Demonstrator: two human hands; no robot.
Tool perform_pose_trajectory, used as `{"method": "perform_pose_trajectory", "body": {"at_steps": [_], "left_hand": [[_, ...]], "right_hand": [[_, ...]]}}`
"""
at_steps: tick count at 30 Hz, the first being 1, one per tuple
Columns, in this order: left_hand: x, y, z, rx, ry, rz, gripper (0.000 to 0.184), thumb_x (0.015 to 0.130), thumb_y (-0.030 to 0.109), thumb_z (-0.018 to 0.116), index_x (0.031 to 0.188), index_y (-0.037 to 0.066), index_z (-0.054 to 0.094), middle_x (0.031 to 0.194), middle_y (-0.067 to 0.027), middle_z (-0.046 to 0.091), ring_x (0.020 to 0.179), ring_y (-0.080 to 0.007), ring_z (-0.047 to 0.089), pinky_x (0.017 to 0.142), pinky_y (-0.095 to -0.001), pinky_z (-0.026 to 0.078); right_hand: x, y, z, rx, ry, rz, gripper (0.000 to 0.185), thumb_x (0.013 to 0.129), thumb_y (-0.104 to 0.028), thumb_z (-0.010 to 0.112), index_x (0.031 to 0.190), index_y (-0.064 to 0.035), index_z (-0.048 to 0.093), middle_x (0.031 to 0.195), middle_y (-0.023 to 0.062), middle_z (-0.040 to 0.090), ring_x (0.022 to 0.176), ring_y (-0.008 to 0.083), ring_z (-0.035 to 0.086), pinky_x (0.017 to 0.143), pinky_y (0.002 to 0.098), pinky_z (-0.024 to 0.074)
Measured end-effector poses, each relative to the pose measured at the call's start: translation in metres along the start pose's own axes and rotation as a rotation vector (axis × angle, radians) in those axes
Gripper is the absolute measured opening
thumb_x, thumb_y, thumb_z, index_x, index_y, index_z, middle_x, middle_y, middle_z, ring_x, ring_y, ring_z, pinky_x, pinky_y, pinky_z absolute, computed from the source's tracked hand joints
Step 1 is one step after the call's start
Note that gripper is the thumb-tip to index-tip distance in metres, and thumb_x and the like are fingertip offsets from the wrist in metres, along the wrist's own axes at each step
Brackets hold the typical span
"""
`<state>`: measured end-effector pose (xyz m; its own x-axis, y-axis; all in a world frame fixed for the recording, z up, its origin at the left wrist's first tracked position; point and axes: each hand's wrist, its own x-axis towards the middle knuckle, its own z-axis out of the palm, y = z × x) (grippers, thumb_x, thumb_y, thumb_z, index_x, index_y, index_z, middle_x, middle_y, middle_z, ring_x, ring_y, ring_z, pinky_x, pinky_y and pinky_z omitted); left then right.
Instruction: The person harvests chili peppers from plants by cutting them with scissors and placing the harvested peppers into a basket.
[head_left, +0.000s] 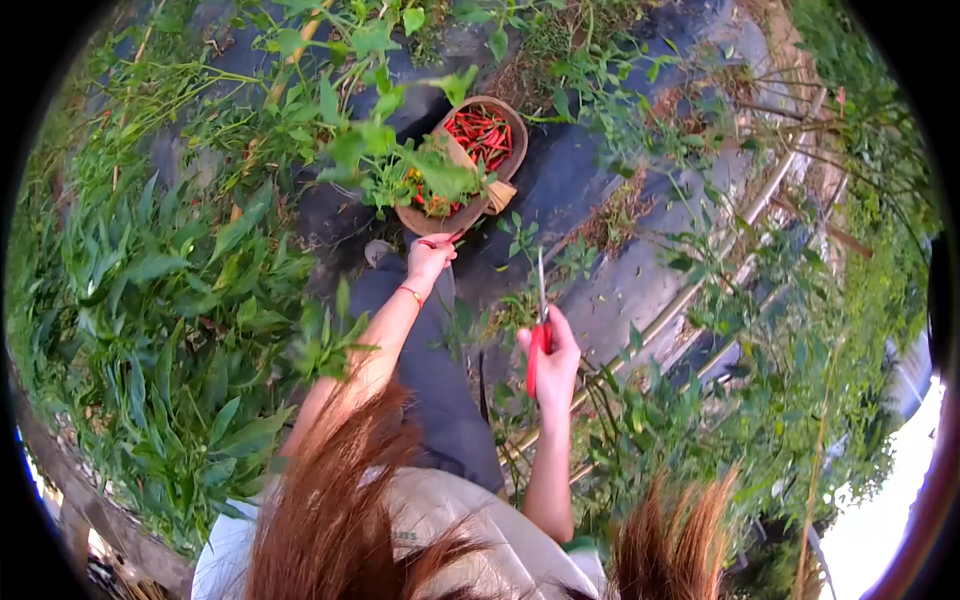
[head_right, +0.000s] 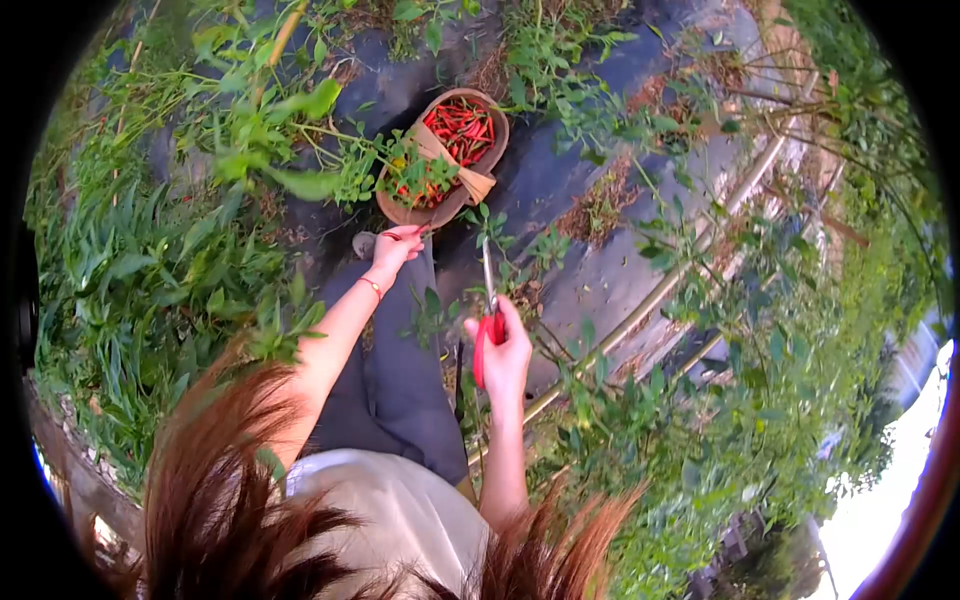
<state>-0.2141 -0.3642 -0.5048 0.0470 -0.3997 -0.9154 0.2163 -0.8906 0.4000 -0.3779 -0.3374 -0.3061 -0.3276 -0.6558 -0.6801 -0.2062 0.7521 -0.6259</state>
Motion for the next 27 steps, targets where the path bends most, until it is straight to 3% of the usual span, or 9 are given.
{"method": "perform_pose_trajectory", "body": {"at_steps": [2,3,6,9,12,16,17,19,27], "left_hand": [[0.006,0.003,0.005,-0.017,-0.126,0.048,0.066,0.070,0.009,0.065,0.127,0.007,0.033,0.111,-0.0078,0.051,0.077,-0.0080,0.055,0.064,-0.0218,0.045],[0.016,0.009,0.001,0.034,-0.244,-0.148,0.099,0.063,0.011,0.071,0.135,0.015,0.003,0.130,-0.0068,0.032,0.098,-0.0146,0.050,0.079,-0.0285,0.042],[0.028,-0.004,0.004,-0.183,-0.153,-0.012,0.110,0.061,0.025,0.072,0.134,0.016,-0.010,0.139,-0.0040,0.014,0.128,-0.0244,0.014,0.101,-0.0416,0.010],[0.023,-0.005,0.000,-0.336,-0.061,-0.014,0.103,0.065,0.034,0.067,0.135,0.014,-0.006,0.140,-0.0053,0.010,0.129,-0.0220,0.007,0.101,-0.0393,0.007],[-0.015,0.000,0.002,-0.304,0.076,0.114,0.061,0.071,0.016,0.057,0.121,0.006,0.023,0.115,-0.0076,0.034,0.101,-0.0179,0.033,0.084,-0.0320,0.029],[-0.154,0.049,-0.018,0.235,-0.219,0.359,0.022,0.077,0.005,0.050,0.099,0.000,0.051,0.088,-0.0137,0.056,0.083,-0.0228,0.056,0.069,-0.0321,0.046],[-0.187,0.054,-0.025,0.352,-0.236,0.601,0.022,0.077,0.006,0.050,0.098,0.000,0.050,0.089,-0.0177,0.055,0.084,-0.0290,0.055,0.073,-0.0355,0.045],[-0.254,0.096,-0.047,0.251,-0.464,0.564,0.025,0.079,0.007,0.050,0.104,0.001,0.050,0.104,-0.0134,0.052,0.097,-0.0277,0.051,0.083,-0.0346,0.040],[-0.431,0.178,-0.141,0.012,-0.576,0.850,0.035,0.084,0.022,0.046,0.111,0.000,0.045,0.115,-0.0163,0.046,0.106,-0.0230,0.047,0.089,-0.0328,0.036]], "right_hand": [[0.003,0.003,0.008,-0.011,-0.020,0.034,0.050,0.067,-0.008,0.071,0.111,0.0004,0.049,0.069,-0.0034,0.047,0.063,0.0057,0.042,0.061,0.0188,0.0390],[0.004,-0.001,0.014,-0.038,-0.020,0.039,0.050,0.067,-0.008,0.071,0.111,0.0005,0.049,0.069,-0.0034,0.047,0.063,0.0056,0.042,0.061,0.0189,0.0391],[0.015,-0.015,0.027,-0.097,-0.070,0.009,0.050,0.066,-0.008,0.072,0.110,0.0003,0.049,0.069,-0.0029,0.047,0.062,0.0056,0.042,0.060,0.0192,0.0392],[0.021,-0.020,0.039,-0.115,-0.084,-0.050,0.049,0.065,-0.006,0.071,0.109,0.0002,0.050,0.067,-0.0014,0.046,0.062,0.0058,0.041,0.059,0.0190,0.0382],[0.017,-0.018,0.046,-0.054,-0.093,-0.100,0.044,0.068,-0.002,0.068,0.108,-0.0003,0.051,0.070,-0.0034,0.047,0.063,0.0063,0.041,0.059,0.0197,0.0390],[0.012,-0.023,0.052,0.061,-0.300,-0.099,0.046,0.070,-0.007,0.067,0.112,-0.0034,0.049,0.075,-0.0041,0.050,0.064,0.0041,0.044,0.056,0.0157,0.0367],[0.006,-0.032,0.059,0.153,-0.365,-0.083,0.047,0.071,-0.009,0.067,0.114,-0.0027,0.048,0.076,-0.0034,0.050,0.064,0.0037,0.044,0.055,0.0149,0.0357],[0.002,-0.054,0.066,0.219,-0.520,-0.166,0.051,0.073,-0.011,0.064,0.118,0.0003,0.043,0.078,-0.0001,0.051,0.066,0.0040,0.045,0.055,0.0145,0.0353],[-0.035,-0.159,0.077,0.110,-1.011,-0.273,0.065,0.065,-0.025,0.073,0.117,0.0015,0.044,0.090,0.0081,0.055,0.071,0.0110,0.049,0.066,0.0235,0.0413]]}}
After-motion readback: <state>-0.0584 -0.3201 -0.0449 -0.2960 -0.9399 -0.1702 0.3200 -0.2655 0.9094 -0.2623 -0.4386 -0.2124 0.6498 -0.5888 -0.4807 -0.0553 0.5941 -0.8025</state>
